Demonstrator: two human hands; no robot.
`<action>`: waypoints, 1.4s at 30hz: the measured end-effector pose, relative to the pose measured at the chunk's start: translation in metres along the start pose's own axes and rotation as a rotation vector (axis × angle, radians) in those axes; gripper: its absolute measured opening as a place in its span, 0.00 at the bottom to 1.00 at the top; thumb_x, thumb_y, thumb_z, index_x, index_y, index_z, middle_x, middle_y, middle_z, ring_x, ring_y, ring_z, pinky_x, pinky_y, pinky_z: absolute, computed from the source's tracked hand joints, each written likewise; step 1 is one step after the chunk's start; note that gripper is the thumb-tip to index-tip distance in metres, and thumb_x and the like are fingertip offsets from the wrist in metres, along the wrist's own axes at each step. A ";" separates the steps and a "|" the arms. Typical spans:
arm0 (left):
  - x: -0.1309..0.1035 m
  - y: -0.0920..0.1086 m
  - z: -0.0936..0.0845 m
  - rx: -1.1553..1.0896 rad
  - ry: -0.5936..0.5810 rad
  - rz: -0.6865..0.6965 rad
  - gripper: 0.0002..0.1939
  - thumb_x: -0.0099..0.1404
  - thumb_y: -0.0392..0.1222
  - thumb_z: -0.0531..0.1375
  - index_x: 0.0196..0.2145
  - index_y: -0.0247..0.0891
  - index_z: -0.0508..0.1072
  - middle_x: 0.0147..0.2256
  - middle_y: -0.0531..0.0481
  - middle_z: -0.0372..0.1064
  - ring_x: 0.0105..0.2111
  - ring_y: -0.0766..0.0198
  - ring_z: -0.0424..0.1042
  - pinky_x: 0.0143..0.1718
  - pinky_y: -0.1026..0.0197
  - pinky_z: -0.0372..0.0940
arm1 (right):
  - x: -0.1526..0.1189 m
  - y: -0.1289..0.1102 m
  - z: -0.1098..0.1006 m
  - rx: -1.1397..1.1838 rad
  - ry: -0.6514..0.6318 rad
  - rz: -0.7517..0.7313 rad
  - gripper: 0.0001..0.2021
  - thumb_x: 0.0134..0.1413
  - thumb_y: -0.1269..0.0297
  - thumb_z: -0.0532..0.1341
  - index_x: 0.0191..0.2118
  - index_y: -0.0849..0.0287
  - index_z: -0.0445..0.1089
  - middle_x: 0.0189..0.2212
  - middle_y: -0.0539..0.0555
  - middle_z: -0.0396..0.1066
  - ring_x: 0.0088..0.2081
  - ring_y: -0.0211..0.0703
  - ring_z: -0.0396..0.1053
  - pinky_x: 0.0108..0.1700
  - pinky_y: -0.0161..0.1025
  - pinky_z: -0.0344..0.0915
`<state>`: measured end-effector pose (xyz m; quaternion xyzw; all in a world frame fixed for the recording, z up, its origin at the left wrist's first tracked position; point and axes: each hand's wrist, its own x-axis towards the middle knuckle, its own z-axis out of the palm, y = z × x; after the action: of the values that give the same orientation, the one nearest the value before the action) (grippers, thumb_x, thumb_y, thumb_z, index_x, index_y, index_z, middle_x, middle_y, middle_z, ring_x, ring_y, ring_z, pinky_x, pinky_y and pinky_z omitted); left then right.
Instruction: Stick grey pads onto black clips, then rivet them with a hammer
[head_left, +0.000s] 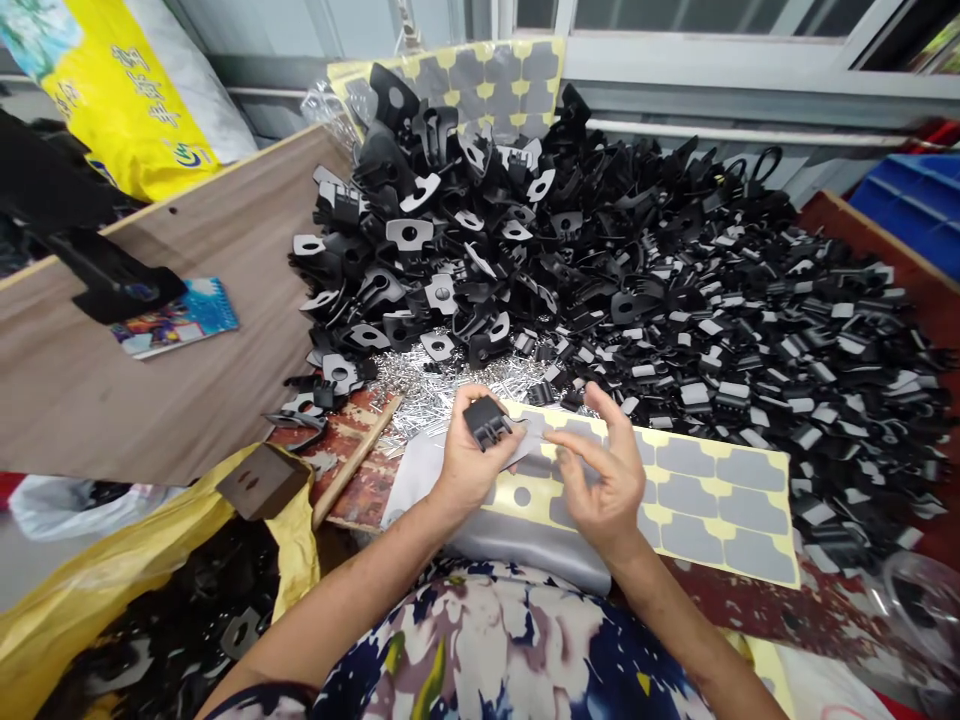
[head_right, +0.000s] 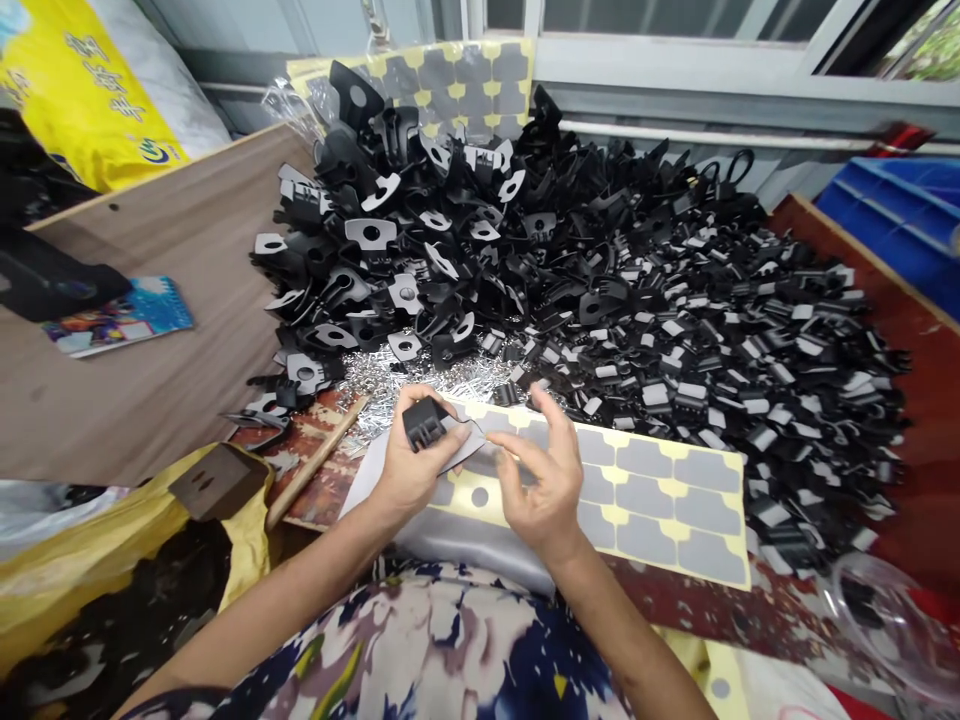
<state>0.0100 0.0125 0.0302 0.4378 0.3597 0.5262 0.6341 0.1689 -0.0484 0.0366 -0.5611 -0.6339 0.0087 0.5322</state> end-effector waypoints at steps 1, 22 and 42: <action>0.000 0.002 -0.002 -0.001 0.011 -0.006 0.27 0.56 0.42 0.73 0.43 0.47 0.60 0.38 0.58 0.65 0.22 0.73 0.66 0.17 0.66 0.65 | 0.000 0.003 -0.005 -0.014 0.070 0.011 0.18 0.64 0.66 0.61 0.59 0.50 0.72 0.66 0.61 0.62 0.66 0.61 0.64 0.64 0.65 0.65; -0.019 0.004 -0.021 -0.074 -0.372 -0.384 0.28 0.59 0.39 0.71 0.50 0.47 0.62 0.39 0.55 0.66 0.25 0.69 0.70 0.21 0.66 0.68 | 0.001 0.005 0.008 0.567 -0.686 0.529 0.16 0.70 0.56 0.56 0.59 0.50 0.67 0.25 0.44 0.68 0.25 0.38 0.67 0.32 0.36 0.64; 0.058 0.034 -0.015 -0.167 -0.375 -0.541 0.29 0.69 0.43 0.66 0.63 0.36 0.64 0.45 0.34 0.78 0.44 0.50 0.80 0.45 0.50 0.77 | 0.112 0.102 0.001 -0.365 -0.367 -0.236 0.15 0.68 0.72 0.56 0.48 0.55 0.80 0.45 0.57 0.80 0.49 0.52 0.73 0.54 0.51 0.71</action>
<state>-0.0050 0.0743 0.0564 0.3623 0.2955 0.2770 0.8395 0.2619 0.0710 0.0487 -0.5589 -0.7718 -0.0664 0.2959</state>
